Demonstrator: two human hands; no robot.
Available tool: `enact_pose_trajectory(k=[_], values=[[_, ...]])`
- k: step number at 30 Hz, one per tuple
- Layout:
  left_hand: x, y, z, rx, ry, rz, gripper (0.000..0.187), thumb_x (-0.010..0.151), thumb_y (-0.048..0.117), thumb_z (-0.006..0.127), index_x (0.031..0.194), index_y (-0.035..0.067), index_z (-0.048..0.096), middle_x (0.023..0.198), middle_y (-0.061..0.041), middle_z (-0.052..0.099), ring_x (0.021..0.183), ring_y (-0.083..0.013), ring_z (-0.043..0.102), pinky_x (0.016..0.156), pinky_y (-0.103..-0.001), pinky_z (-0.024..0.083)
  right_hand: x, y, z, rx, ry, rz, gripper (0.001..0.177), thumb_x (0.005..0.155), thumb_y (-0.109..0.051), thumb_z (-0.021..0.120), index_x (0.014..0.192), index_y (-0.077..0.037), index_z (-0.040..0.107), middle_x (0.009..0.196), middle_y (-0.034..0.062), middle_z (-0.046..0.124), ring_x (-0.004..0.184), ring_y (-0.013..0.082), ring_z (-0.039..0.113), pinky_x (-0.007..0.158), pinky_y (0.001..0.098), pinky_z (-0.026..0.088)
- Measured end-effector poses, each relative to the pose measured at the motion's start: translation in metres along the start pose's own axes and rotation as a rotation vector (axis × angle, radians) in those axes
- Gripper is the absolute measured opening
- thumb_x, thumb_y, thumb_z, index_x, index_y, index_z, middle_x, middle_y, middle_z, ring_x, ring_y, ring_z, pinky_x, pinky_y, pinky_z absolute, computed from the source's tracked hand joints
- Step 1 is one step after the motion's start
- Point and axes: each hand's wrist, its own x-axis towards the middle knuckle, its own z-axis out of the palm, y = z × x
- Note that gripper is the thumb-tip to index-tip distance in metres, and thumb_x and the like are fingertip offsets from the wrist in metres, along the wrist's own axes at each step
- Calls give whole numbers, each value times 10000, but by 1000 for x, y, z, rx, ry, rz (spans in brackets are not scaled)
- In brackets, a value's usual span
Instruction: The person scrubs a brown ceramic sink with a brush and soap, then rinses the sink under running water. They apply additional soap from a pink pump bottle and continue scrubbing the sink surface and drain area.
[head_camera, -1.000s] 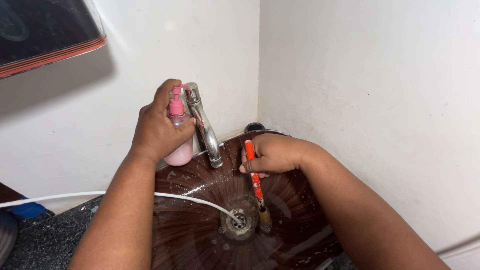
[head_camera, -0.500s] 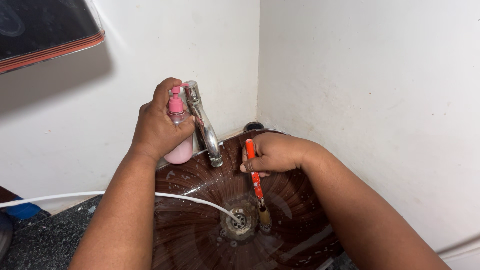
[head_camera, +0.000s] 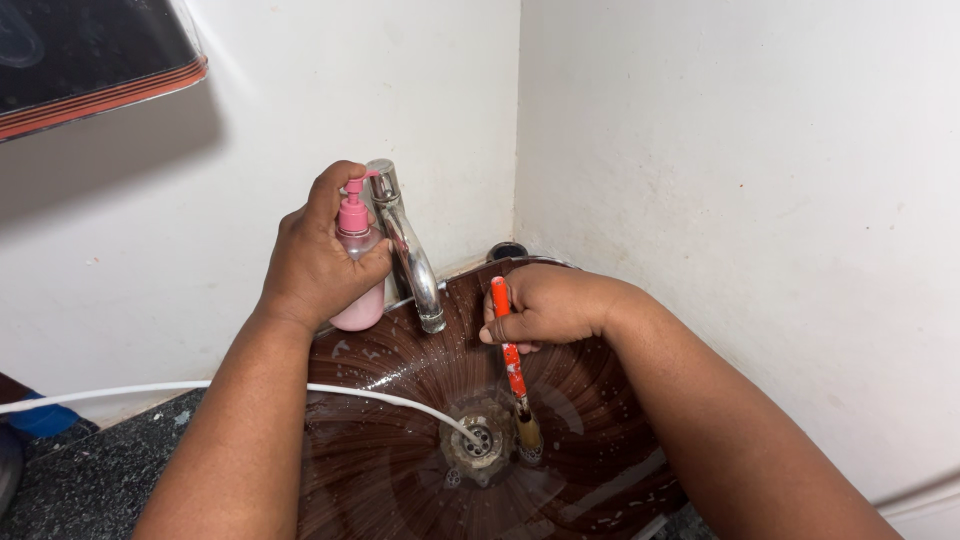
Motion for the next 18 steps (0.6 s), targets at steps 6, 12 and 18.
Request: enact_pose_trajectory(k=[6,12,18], values=[[-1,2,-1,20,0,38,756,748,160,821,1376,293,421,1086,-105,743,1017,-287,749,915,-416,594,0,3,0,3,-6,-49,342,931,-411,678,813,-93,723,654,12,696,639,138,652,649,308,521],[-4,2,-3,18,-20,91,781,736,150,810,1393,297,413,1036,-91,753,967,-281,763,891,-404,602,0,1,0,-13,0,-37,345,928,-419,677,807,-100,720,657,7,699,641,134,655,647,311,519],[-19,3,2,-17,-75,71,736,756,158,788,1383,297,428,945,-83,756,889,-256,786,874,-375,622,-2,0,-1,-11,-10,-75,337,927,-412,674,805,-100,718,648,12,691,635,142,652,646,315,518]])
